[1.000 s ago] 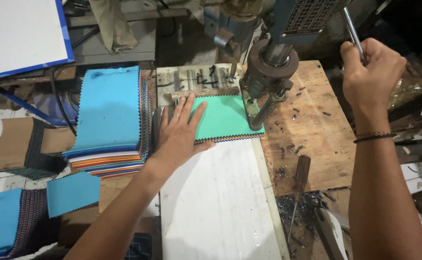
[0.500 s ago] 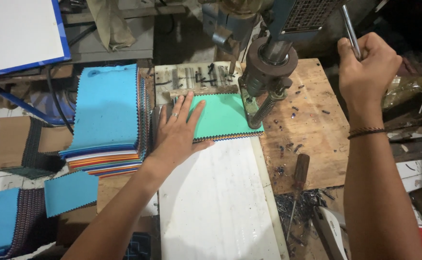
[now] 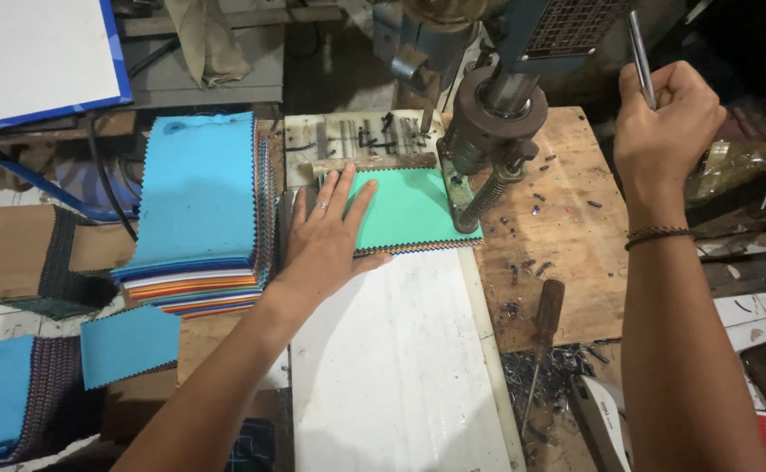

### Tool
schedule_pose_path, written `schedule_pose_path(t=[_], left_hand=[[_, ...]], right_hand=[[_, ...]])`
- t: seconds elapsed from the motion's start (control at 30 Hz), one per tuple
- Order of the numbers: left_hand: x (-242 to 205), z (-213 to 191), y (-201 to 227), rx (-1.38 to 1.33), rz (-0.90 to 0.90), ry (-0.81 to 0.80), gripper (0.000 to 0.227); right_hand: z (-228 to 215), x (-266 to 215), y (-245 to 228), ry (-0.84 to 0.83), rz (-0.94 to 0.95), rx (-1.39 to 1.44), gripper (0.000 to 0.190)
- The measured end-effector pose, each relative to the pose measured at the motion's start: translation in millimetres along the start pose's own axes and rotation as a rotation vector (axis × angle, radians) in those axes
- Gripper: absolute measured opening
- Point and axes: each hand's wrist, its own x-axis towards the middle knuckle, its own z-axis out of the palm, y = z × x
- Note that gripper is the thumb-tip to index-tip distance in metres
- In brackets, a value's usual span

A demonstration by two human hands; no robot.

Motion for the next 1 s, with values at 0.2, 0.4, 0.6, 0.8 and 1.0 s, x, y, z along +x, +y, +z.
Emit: schedule_pose_path(t=[0.2, 0.4, 0.6, 0.8, 1.0], left_hand=[[0.5, 2.7, -1.0, -0.012, 0.000, -0.003, 0.111], [-0.2, 2.9, -1.0, -0.019, 0.008, 0.017, 0.111], [0.0, 1.5, -0.3, -0.007, 0.001, 0.005, 0.112], [0.2, 5.6, -0.7, 0.012, 0.006, 0.027, 0.111], [0.9, 2.3, -0.3, -0.008, -0.004, -0.020, 0.111]], right_hand=[[7.0, -0.5, 3.2, 0.032, 0.011, 0.013, 0.056], [9.8, -2.2, -3.9, 0.042, 0.034, 0.048, 0.057], [18.1, -0.6, 7.7, 0.073, 0.019, 0.006, 0.056], [22.0, -0.8, 5.8, 0.068, 0.005, 0.001, 0.054], [21.9, -1.6, -0.4, 0.049, 0.010, 0.064, 0.056]])
